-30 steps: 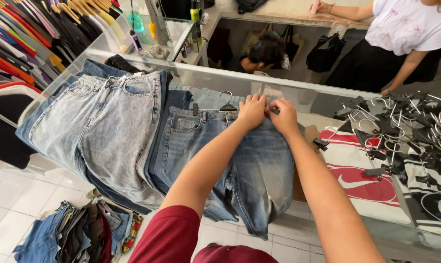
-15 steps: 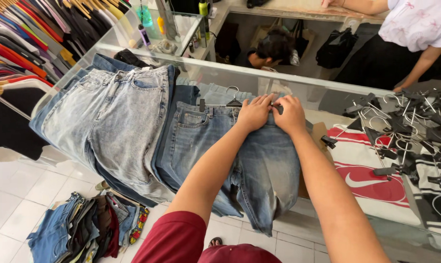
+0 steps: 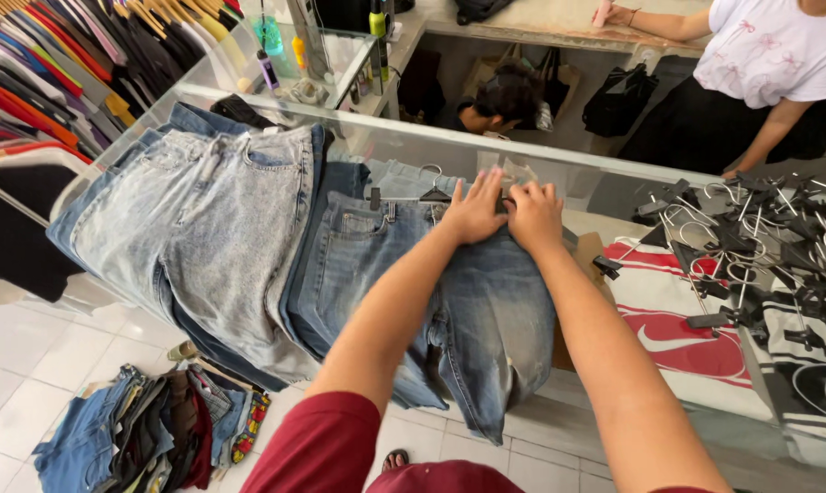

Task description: The person hangs pairs of denim jeans and shorts onto hangers. They pick up a hanger, clip it onto the waistband of the clothing item placed on a glass counter, and then hang the item onto a clothing rack.

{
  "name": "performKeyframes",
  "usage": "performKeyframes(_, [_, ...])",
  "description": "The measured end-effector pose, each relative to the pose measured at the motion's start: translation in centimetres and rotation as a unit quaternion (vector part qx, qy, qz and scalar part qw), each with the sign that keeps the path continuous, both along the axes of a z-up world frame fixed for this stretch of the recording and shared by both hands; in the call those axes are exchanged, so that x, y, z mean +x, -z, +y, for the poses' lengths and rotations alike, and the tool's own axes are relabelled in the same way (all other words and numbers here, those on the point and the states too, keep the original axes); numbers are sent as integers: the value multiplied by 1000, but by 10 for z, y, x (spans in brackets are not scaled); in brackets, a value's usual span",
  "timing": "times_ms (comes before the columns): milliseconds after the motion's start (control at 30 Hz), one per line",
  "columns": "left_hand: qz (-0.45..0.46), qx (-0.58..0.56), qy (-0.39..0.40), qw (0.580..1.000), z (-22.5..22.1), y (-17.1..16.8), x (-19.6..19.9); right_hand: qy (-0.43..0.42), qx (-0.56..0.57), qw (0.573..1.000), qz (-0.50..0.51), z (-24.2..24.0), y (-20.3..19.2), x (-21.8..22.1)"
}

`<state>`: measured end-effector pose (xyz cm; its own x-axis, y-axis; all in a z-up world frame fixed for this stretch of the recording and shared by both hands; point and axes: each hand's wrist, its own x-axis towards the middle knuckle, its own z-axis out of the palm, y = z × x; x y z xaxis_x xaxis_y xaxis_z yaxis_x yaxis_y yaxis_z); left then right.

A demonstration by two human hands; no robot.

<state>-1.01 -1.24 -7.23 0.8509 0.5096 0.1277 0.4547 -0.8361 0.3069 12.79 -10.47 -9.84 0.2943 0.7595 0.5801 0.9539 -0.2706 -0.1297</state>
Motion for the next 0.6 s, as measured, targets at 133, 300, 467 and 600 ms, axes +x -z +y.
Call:
performKeyframes(133, [-212,-216,87,949,23,-33,-46,0,13,998,-56,-4,-12,-5])
performKeyframes(300, [-28,206,-76,975,59,-45,-147,-2,-42,999,-31,4,-4,4])
performKeyframes(467, [147,69,-155,975,52,-52,-196,72,-189,979,-15,25,-34,-9])
performKeyframes(600, [69,64,-160,983,52,-53,-196,-25,-16,999,28,71,-33,-56])
